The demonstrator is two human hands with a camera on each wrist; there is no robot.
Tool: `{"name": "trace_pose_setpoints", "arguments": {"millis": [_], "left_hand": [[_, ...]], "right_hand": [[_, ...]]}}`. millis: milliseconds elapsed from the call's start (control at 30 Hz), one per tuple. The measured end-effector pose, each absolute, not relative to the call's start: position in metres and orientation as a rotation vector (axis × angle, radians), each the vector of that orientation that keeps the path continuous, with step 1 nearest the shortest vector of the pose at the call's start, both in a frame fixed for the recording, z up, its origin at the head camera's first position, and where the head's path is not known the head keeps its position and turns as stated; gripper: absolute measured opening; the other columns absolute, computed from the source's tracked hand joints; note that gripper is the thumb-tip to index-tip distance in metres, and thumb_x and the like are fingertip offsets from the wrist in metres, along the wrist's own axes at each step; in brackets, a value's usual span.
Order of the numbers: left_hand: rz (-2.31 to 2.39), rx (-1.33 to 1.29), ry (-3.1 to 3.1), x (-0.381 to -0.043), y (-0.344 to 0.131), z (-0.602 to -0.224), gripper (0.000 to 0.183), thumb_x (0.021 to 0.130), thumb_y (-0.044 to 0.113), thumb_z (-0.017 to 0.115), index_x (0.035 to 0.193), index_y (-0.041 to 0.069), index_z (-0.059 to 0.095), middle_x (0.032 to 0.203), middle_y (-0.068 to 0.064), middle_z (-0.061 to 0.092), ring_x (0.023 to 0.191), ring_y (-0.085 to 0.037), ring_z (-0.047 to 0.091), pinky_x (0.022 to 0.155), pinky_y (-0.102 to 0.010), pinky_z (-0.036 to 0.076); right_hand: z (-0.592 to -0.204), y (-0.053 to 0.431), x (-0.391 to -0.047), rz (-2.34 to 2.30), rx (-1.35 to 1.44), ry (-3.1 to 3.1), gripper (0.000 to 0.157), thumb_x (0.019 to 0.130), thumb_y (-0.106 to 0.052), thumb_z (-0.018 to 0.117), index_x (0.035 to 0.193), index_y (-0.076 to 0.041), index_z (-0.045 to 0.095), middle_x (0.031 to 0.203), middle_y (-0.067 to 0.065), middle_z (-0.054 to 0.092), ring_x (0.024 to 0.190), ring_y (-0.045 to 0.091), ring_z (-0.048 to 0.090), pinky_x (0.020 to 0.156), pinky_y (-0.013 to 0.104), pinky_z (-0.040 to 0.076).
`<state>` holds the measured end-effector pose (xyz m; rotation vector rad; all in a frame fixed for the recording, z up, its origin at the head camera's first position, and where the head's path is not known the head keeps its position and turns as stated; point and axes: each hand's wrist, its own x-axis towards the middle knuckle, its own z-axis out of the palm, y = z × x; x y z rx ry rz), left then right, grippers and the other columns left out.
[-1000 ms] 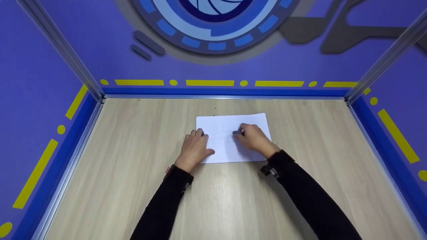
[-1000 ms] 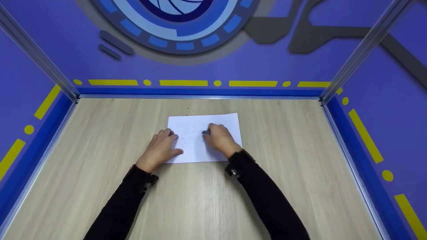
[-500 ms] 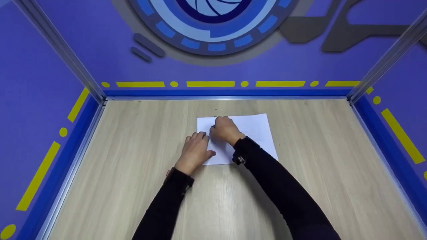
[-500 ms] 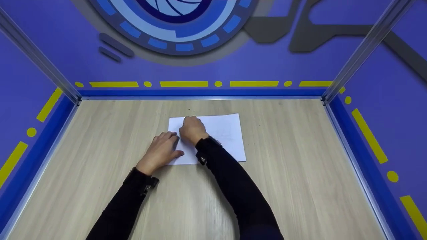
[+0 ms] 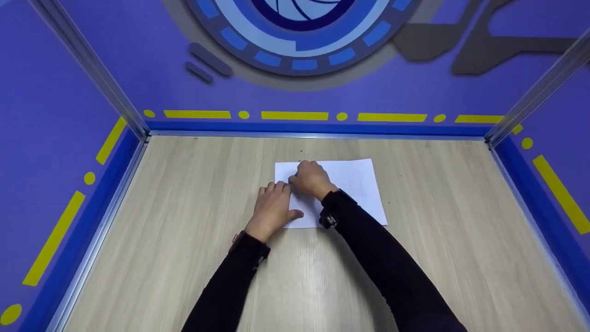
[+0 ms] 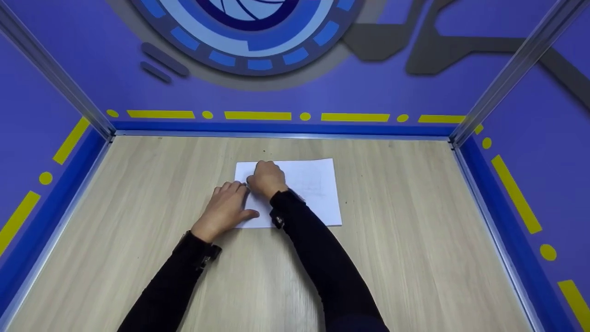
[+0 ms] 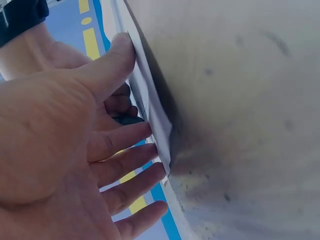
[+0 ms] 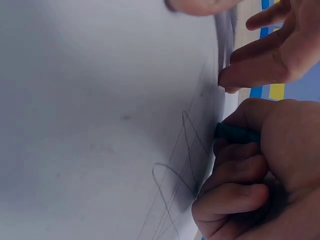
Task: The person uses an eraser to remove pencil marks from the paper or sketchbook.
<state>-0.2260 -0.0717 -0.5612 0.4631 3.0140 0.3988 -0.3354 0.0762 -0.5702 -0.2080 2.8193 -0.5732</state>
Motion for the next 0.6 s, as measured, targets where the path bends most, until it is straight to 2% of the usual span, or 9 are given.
{"name": "trace_pose_setpoints", "arguments": {"millis": [100,267,367,500,600], "left_hand": [[0.374,0.465,3.020,-0.227,-0.073,-0.562,0.081,0.090,0.059,0.087,0.143,0.001,0.065,0.136,-0.015,0.067,0.128,-0.036,0.058,0.111,-0.051,0.046],[0.364,0.448,3.010,-0.226,-0.073,-0.562,0.078,0.091,0.059,0.086,0.140,0.002,0.066,0.136,-0.015,0.065,0.129,-0.036,0.059,0.110,-0.051,0.046],[0.364,0.435,2.995,-0.227,-0.072,-0.560,0.079,0.091,0.059,0.086,0.142,0.002,0.065,0.140,-0.016,0.065,0.132,-0.037,0.058,0.112,-0.051,0.045],[0.352,0.419,2.988,-0.227,-0.070,-0.559,0.081,0.091,0.060,0.086,0.144,0.002,0.065,0.142,-0.016,0.065,0.133,-0.036,0.058,0.112,-0.051,0.045],[0.344,0.409,2.993,-0.227,-0.070,-0.559,0.082,0.090,0.060,0.086,0.144,0.002,0.064,0.142,-0.016,0.065,0.131,-0.035,0.058,0.111,-0.050,0.046]], "right_hand": [[-0.559,0.080,-0.326,-0.600,-0.204,2.829,0.028,0.096,-0.031,0.070,0.089,-0.004,0.075,0.101,0.018,0.076,0.085,0.029,0.063,0.085,0.050,0.062],[-0.555,0.102,-0.320,-0.637,-0.132,2.816,0.023,0.098,-0.026,0.070,0.085,-0.007,0.070,0.091,0.010,0.067,0.083,0.026,0.057,0.079,0.042,0.055],[-0.554,0.126,-0.320,-0.661,-0.092,2.799,0.025,0.098,-0.027,0.069,0.094,-0.003,0.074,0.097,0.013,0.071,0.087,0.027,0.060,0.084,0.043,0.058],[-0.555,0.166,-0.317,-0.690,-0.106,2.809,0.026,0.096,-0.028,0.067,0.089,-0.003,0.070,0.099,0.018,0.071,0.089,0.029,0.060,0.088,0.047,0.059],[-0.555,0.195,-0.314,-0.709,-0.094,2.824,0.026,0.094,-0.028,0.066,0.081,-0.006,0.062,0.092,0.016,0.064,0.085,0.030,0.057,0.077,0.043,0.052]]}}
